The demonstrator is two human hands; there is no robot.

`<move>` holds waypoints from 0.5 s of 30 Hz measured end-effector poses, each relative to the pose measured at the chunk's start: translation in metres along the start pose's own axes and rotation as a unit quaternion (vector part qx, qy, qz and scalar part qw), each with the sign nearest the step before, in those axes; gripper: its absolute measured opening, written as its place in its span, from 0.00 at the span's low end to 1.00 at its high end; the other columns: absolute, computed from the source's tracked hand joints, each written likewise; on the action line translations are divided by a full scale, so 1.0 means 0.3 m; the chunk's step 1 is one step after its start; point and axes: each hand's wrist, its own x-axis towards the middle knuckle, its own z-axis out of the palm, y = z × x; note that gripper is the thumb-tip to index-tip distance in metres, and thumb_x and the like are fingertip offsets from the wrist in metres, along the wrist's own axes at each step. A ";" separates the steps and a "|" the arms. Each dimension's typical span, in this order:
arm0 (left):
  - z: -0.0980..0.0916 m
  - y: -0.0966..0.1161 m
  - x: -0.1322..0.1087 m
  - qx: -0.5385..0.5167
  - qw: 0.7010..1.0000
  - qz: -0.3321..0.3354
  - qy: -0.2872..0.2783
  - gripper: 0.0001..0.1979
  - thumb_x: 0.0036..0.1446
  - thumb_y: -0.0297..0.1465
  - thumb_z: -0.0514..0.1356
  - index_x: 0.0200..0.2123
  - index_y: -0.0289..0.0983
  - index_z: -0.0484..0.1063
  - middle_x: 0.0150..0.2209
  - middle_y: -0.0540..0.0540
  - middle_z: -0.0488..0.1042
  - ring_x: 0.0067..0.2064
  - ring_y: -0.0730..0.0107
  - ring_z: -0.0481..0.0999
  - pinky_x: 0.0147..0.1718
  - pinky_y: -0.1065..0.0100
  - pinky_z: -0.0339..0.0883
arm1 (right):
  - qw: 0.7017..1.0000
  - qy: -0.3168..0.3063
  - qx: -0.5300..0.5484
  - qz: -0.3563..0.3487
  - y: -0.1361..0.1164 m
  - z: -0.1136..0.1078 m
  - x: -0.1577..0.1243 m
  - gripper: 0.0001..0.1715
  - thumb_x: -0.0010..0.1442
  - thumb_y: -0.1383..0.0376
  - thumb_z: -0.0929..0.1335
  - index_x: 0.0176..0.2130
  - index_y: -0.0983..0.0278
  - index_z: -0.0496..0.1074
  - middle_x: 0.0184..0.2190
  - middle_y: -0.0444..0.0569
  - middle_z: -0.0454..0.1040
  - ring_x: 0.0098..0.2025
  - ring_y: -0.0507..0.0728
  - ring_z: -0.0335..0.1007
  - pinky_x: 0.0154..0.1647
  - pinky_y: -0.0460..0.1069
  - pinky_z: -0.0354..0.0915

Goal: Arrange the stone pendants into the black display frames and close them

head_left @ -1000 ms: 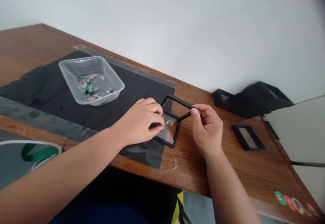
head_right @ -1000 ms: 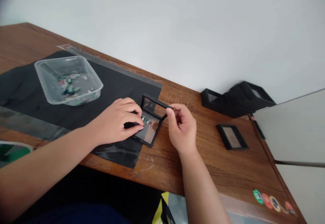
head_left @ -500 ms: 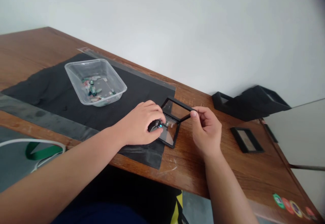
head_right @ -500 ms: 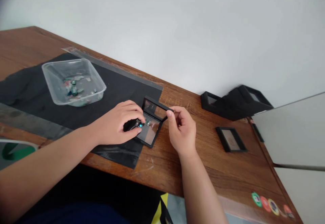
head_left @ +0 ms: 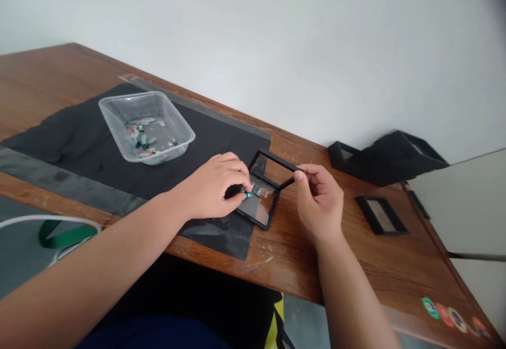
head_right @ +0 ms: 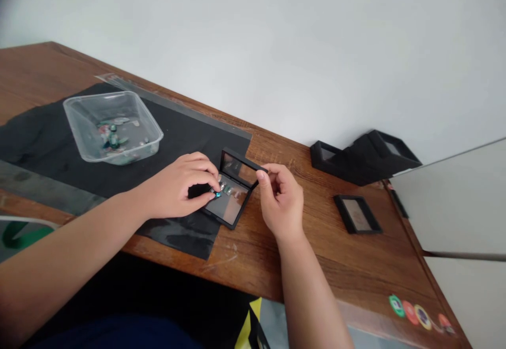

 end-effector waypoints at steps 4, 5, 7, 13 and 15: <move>0.002 0.001 -0.001 0.001 1.000 0.005 -0.009 0.09 0.58 0.26 0.63 0.40 0.40 0.81 0.44 0.45 0.78 0.48 0.59 0.72 0.52 0.56 0.64 | 1.000 0.000 -0.003 0.000 -0.004 0.002 0.002 0.15 0.67 0.53 0.69 0.39 0.61 0.75 0.27 0.44 0.72 0.26 0.53 0.65 0.26 0.48 0.63; 0.002 0.000 -0.001 0.000 1.000 0.006 -0.012 0.09 0.58 0.27 0.63 0.40 0.41 0.81 0.44 0.45 0.78 0.49 0.59 0.72 0.53 0.56 0.64 | 1.000 0.001 -0.004 -0.001 -0.005 0.002 0.002 0.15 0.67 0.52 0.68 0.39 0.61 0.75 0.26 0.44 0.72 0.26 0.53 0.65 0.26 0.48 0.62; 0.001 -0.001 0.000 -0.001 1.000 0.006 -0.017 0.08 0.59 0.27 0.63 0.39 0.42 0.82 0.44 0.46 0.78 0.49 0.59 0.72 0.53 0.55 0.63 | 1.000 0.002 -0.007 -0.003 -0.005 0.002 0.002 0.15 0.67 0.52 0.68 0.39 0.61 0.75 0.26 0.44 0.72 0.26 0.53 0.64 0.26 0.48 0.62; 0.000 0.002 0.003 -0.009 1.000 0.000 -0.020 0.05 0.58 0.30 0.65 0.35 0.43 0.82 0.42 0.47 0.78 0.48 0.60 0.72 0.52 0.56 0.63 | 1.000 0.000 -0.014 -0.009 -0.002 -0.002 0.001 0.14 0.67 0.53 0.68 0.39 0.61 0.75 0.26 0.44 0.72 0.26 0.53 0.65 0.26 0.48 0.62; 0.000 0.003 0.003 -0.012 1.000 -0.004 -0.021 0.04 0.58 0.30 0.66 0.35 0.43 0.82 0.42 0.47 0.78 0.48 0.60 0.72 0.52 0.56 0.63 | 1.000 0.001 -0.013 -0.008 -0.002 -0.002 0.001 0.14 0.67 0.53 0.69 0.39 0.61 0.76 0.26 0.44 0.72 0.26 0.53 0.65 0.26 0.48 0.62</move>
